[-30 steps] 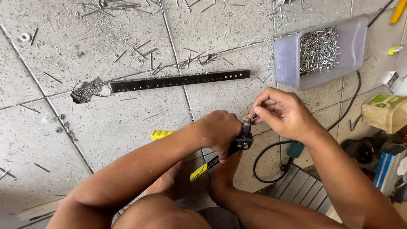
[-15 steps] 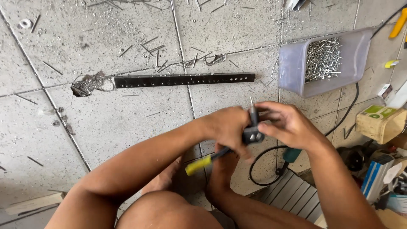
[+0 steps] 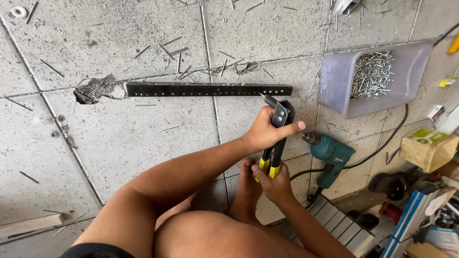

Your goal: Drilling holes and installing rivets to secure a metal bracket on a tiled floor.

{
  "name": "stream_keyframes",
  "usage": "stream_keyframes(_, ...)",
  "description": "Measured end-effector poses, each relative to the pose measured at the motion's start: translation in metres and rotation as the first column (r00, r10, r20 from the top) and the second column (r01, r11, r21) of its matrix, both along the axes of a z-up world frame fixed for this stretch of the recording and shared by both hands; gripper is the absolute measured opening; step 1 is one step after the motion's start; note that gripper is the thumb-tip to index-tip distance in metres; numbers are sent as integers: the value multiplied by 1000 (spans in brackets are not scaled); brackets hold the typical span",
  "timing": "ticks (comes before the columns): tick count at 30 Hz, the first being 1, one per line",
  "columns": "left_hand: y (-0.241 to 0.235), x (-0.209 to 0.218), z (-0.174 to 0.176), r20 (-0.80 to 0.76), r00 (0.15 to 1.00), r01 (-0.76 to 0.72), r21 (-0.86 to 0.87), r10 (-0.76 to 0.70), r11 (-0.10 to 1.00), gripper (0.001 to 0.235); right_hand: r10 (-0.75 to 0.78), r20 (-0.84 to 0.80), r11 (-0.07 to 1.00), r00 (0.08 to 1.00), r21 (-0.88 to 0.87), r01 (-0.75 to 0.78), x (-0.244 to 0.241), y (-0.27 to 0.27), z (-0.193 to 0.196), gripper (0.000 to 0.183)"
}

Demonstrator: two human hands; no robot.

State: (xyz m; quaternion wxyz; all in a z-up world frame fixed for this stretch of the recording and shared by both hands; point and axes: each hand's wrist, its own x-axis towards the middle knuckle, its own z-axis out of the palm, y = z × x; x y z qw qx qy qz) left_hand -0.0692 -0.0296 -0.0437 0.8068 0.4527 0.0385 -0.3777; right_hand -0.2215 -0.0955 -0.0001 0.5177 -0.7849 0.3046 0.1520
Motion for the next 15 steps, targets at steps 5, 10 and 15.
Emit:
stream_keyframes(5, 0, 2, -2, -83, 996, -8, 39, 11, 999, 37, -1, -147, 989, 989, -144, -21, 19, -2, 14, 31)
stream_keyframes(10, -3, -1, -13, -213, 977, 0, 59, 12, 998, 41, 83, -339, 915, 937, -346, -206, 30, -22, 22, 40)
stream_keyframes(15, -21, -4, -2, -604, 775, -286, -71, 187, 955, 58, 40, -257, 815, 966, -550, -181, 22, -45, -11, 30)
